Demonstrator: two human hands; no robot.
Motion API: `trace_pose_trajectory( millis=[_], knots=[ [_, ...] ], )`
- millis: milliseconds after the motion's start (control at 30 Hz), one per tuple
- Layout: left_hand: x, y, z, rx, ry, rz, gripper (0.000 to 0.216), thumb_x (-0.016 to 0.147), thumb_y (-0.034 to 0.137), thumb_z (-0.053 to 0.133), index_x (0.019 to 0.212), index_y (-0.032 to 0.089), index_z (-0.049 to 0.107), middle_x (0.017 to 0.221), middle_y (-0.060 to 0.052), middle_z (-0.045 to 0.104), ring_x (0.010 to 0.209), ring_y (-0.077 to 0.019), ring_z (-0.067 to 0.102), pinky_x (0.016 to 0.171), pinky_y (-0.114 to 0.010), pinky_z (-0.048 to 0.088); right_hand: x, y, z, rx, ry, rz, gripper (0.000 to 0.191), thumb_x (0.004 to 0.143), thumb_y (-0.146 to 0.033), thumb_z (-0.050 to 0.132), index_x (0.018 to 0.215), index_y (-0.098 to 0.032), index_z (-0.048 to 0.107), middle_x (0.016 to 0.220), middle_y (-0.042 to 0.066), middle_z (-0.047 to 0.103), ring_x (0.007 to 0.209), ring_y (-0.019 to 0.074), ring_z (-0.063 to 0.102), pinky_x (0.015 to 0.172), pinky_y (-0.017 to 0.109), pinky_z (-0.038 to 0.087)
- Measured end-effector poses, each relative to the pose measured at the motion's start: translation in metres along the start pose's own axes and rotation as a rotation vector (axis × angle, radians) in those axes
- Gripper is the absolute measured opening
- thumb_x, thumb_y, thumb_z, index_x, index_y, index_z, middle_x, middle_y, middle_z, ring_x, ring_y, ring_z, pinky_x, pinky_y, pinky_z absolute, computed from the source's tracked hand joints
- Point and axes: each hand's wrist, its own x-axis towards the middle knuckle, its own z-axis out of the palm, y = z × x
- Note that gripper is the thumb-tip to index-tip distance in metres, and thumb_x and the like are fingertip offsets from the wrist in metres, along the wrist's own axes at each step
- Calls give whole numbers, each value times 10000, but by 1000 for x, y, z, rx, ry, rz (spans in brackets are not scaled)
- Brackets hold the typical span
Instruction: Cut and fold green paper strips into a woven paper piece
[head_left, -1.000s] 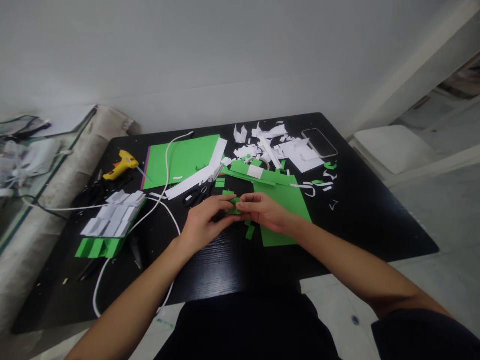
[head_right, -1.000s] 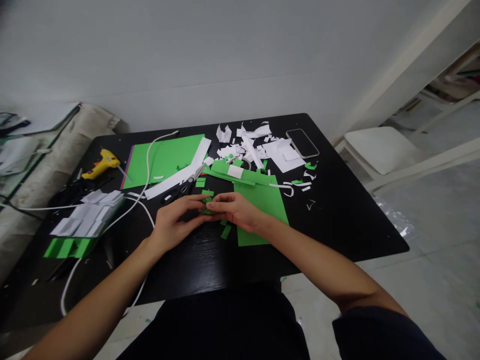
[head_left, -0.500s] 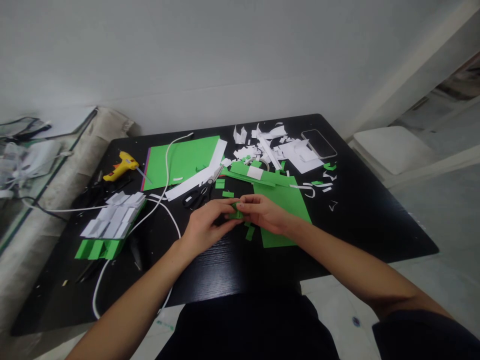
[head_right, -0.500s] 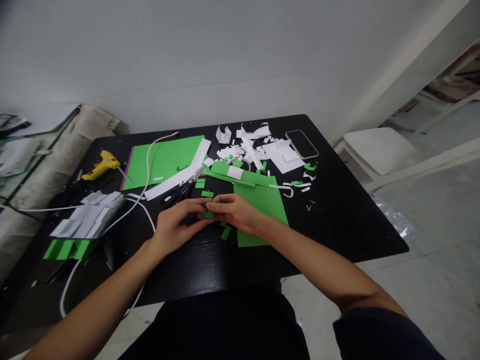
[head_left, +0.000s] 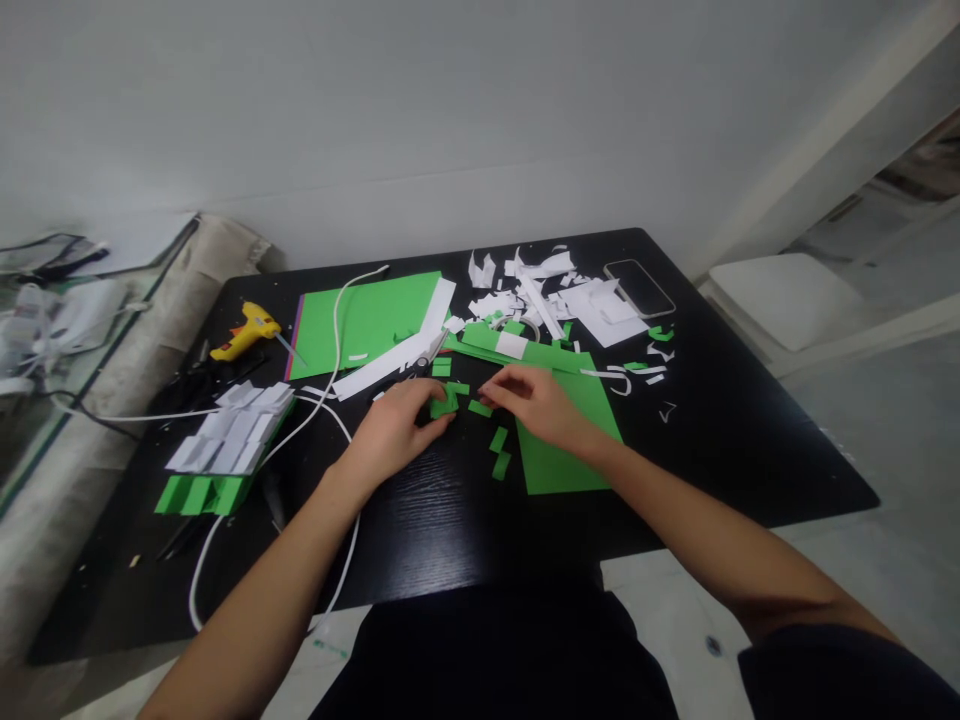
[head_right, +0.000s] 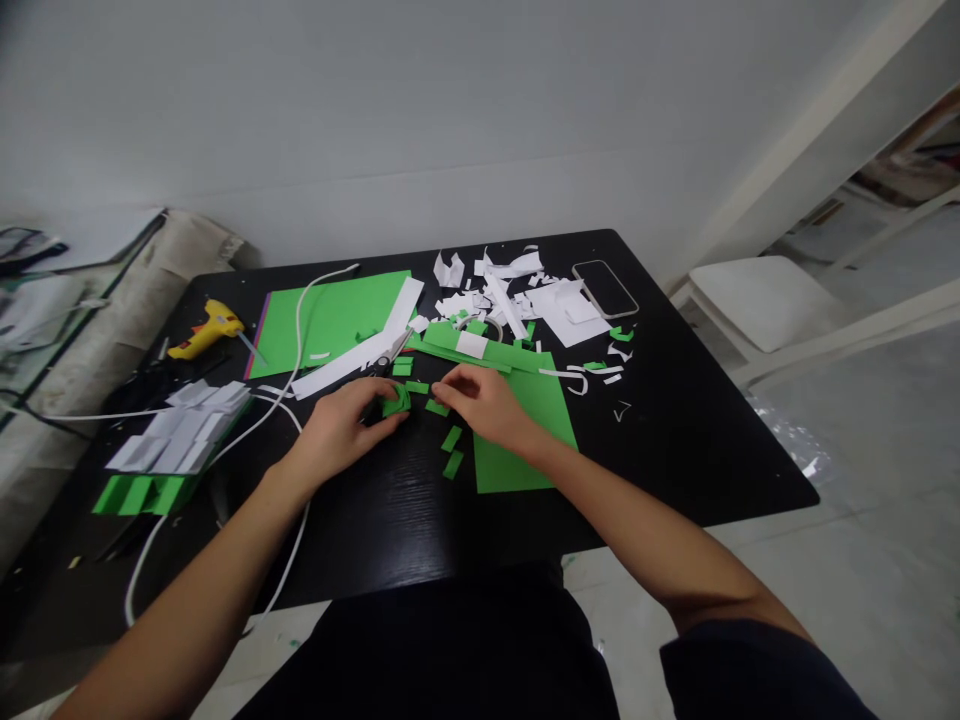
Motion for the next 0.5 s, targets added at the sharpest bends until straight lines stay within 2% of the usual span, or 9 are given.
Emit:
trace_pose_trajectory(
  millis=[67,133,233,333,500],
  knots=[
    [1,-5,2,88,-51,-52,204,920,235,756,1080,211,630,1008,-84,769,908,-283,739,834,-443,605,1,0,-5,-251,109,-77,194,936,-374,705,833,-212,676,823,53,733,782,226,703,779,398,563],
    [1,-7,5,127,-81,-70,228,910,224,764,1088,205,623,992,-85,760,900,-292,724,837,-452,592,2,0,-9,-472,181,-130,175,948,-332,676,821,-214,653,810,52,724,736,220,675,727,382,530],
    [0,-8,10,156,-94,-76,257,909,231,778,1111,201,621,1022,-99,756,949,-315,716,884,-479,575,4,4,-15,-687,207,-177,119,949,-262,648,842,-209,644,868,76,733,772,236,684,719,379,516],
    [0,-8,13,179,-81,-99,308,926,254,773,1186,185,624,1031,-116,751,967,-334,711,891,-503,572,6,9,-20,-784,203,-214,73,954,-198,600,925,-206,666,974,108,756,890,275,713,767,401,540],
    [0,-9,14,140,-64,-65,369,931,251,772,1258,173,619,1144,-139,752,1062,-347,712,939,-527,569,9,13,-24,-828,194,-237,266,960,-105,481,1085,-177,704,1137,157,765,1089,325,713,898,469,567]
  ],
)
